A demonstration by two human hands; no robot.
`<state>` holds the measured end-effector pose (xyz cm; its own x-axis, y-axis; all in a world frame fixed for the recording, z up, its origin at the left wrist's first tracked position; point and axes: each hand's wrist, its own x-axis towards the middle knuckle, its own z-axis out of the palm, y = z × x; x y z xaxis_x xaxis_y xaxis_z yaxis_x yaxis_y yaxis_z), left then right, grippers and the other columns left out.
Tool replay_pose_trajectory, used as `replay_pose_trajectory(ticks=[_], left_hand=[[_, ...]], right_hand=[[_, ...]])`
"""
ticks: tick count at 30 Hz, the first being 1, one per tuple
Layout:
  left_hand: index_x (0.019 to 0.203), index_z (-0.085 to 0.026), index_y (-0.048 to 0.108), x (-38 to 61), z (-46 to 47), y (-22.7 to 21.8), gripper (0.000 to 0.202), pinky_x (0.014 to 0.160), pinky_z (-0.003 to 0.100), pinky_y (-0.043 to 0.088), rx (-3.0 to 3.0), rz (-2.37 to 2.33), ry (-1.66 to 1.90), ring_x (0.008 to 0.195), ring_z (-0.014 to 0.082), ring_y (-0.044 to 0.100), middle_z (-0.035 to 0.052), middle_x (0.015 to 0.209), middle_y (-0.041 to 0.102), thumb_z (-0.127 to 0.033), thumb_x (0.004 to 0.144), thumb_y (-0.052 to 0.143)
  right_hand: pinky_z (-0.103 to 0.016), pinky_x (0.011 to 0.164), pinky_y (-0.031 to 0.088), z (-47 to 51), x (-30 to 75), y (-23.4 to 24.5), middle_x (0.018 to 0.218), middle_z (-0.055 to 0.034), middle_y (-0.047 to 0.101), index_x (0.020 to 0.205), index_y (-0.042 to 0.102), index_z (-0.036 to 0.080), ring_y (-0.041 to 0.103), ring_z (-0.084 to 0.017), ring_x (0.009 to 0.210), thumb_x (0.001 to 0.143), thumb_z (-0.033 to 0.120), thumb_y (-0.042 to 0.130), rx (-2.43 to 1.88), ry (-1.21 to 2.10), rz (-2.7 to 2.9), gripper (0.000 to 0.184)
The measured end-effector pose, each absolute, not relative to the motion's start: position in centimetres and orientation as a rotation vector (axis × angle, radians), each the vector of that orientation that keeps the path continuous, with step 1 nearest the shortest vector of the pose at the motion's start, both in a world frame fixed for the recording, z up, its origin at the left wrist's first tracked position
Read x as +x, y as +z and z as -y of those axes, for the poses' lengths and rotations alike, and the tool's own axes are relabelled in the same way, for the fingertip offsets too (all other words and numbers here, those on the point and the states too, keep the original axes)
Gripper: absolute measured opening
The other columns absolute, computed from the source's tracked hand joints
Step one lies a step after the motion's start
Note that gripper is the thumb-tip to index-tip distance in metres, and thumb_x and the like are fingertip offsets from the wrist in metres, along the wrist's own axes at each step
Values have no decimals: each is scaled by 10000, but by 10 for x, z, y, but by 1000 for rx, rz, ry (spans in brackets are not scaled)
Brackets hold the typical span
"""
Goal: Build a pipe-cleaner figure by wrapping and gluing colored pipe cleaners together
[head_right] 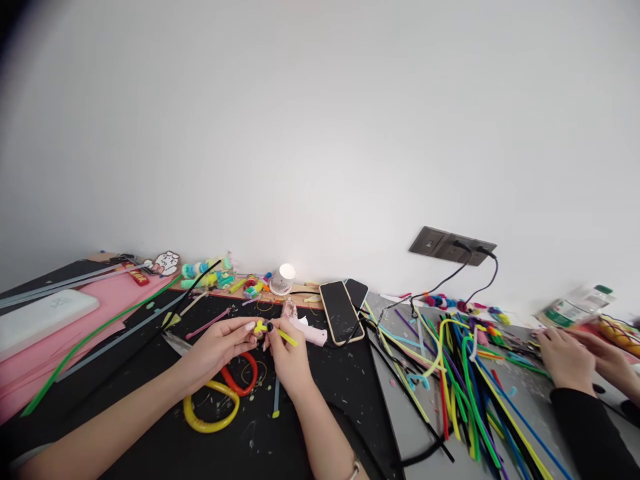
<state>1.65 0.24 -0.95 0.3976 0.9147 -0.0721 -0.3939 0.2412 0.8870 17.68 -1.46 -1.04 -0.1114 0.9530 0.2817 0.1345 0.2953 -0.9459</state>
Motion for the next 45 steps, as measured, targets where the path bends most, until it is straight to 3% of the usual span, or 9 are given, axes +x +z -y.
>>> replay_pose_trajectory(ticks=[6,9,16,25,32,45], left_hand=[[931,-184,546,18,-1,-5,278,552,246,480,1200,-788,1043,556,98,549,-24,735,564,-453,870,513],[857,-189,505,17,3,-2,299,492,234,437,1414,-810,992,484,88,505,-27,712,555,-469,909,412],[727,-201,456,19,10,3,345,470,226,381,1585,-856,930,429,92,462,-43,591,521,-477,916,370],[695,-214,393,21,9,-4,349,486,230,337,1566,-833,969,446,93,366,-79,536,383,-462,934,340],[705,-209,405,20,8,-6,350,491,232,327,1506,-758,928,461,92,362,-78,562,385,-470,930,344],[765,-210,444,17,9,-2,324,557,253,341,1548,-747,839,502,112,393,-70,556,426,-456,938,325]], right_hand=[[-233,493,289,16,176,-9,624,25,484,742,562,182,375,-102,513,926,409,456,-1055,924,1539,311],[-236,500,293,18,175,-7,614,26,470,746,565,185,375,-105,517,932,397,446,-1034,918,1562,306],[-233,485,279,19,174,-8,613,35,400,823,565,198,334,-114,525,930,396,436,-1073,926,1635,260],[-231,485,287,17,171,-13,622,40,391,734,499,202,342,-104,529,910,470,461,-973,1097,1501,322],[-220,429,238,16,169,-8,548,73,351,700,490,196,295,-76,444,832,543,539,-925,1287,1345,375],[-222,440,211,16,171,-7,543,75,357,702,501,186,280,-69,444,833,495,558,-906,1310,1303,340]])
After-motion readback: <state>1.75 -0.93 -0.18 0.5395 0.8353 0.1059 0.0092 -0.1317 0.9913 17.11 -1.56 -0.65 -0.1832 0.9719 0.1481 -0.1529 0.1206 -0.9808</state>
